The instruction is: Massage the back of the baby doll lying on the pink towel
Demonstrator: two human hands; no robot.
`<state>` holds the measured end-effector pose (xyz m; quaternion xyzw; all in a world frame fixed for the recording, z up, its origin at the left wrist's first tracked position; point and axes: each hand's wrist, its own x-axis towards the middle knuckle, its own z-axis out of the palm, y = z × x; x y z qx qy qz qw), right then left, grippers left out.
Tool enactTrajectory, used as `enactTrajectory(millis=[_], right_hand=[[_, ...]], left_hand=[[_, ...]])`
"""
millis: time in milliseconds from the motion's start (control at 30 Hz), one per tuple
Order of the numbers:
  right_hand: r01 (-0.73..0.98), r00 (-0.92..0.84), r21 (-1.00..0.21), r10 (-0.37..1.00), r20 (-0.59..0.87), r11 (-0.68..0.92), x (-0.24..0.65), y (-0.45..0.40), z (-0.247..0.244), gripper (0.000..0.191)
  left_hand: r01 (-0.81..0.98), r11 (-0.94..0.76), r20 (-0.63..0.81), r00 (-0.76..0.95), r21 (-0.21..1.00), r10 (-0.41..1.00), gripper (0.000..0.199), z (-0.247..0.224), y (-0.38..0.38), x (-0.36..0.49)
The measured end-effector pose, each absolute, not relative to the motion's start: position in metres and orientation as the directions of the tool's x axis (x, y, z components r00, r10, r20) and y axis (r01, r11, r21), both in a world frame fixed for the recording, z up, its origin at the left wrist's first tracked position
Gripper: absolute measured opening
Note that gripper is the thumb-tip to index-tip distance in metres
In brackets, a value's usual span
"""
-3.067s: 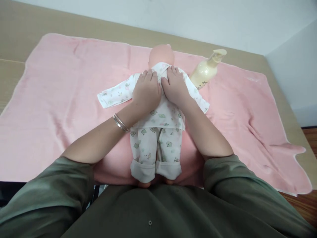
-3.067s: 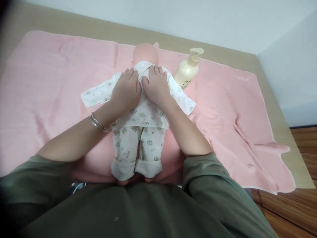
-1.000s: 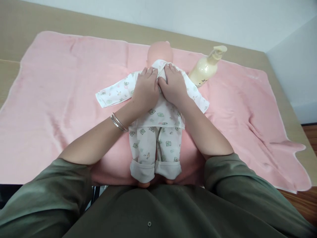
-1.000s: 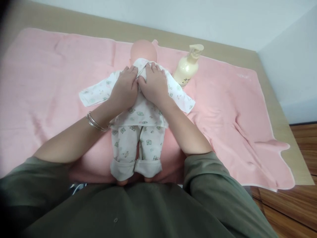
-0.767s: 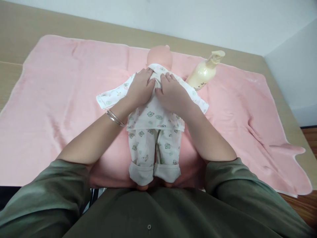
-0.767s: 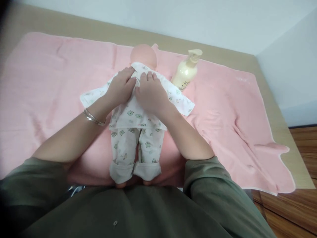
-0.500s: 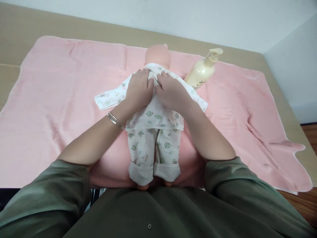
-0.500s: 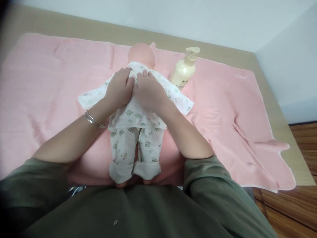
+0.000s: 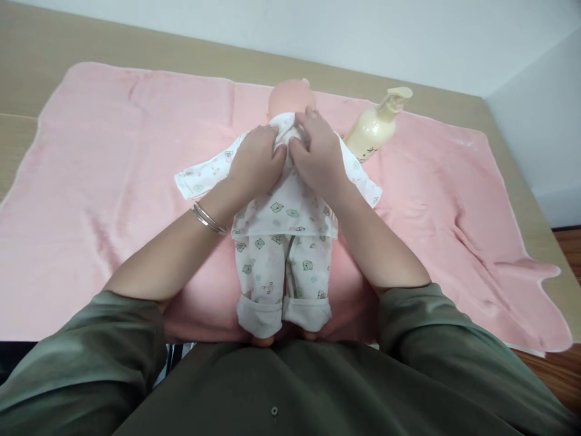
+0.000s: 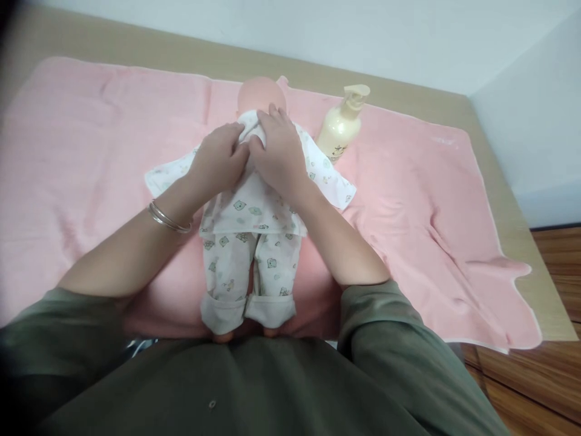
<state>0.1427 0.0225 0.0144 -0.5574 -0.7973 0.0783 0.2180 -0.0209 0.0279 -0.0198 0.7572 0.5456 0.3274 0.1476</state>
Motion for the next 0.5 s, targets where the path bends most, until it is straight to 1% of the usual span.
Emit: enactTrajectory(millis=[67,100,200,300,400,500], right_hand=[[0.832,-0.247,-0.426,0.925,0.289,0.355,0.139,0.018,0.018,0.057],[0.835,-0.247,-0.425,0.927,0.281,0.351,0.137,0.016,0.018,0.056],[0.865,-0.286,-0.375,0.941,0.179,0.334,0.132,0.017,0.016,0.056],[0.873,-0.301,-0.358,0.943,0.139,0.331,0.132,0.016,0.021,0.055],[0.876,-0.280,-0.356,0.944,0.174,0.326,0.135,0.011,0.032,0.052],[0.873,-0.250,-0.372,0.944,0.213,0.315,0.135,0.007,0.036,0.055]], left_hand=[[0.743,-0.323,0.288,0.182,0.586,0.940,0.032,-0.009,0.026,-0.022],[0.753,-0.311,0.277,0.177,0.579,0.945,0.028,-0.004,0.025,-0.023],[0.779,-0.311,0.293,0.170,0.545,0.941,0.019,0.005,0.025,-0.026],[0.774,-0.309,0.300,0.161,0.553,0.940,0.019,0.009,0.023,-0.026],[0.761,-0.263,0.251,0.135,0.593,0.959,0.022,0.012,0.020,-0.026],[0.737,-0.219,0.196,0.120,0.639,0.973,0.022,0.015,0.017,-0.024]])
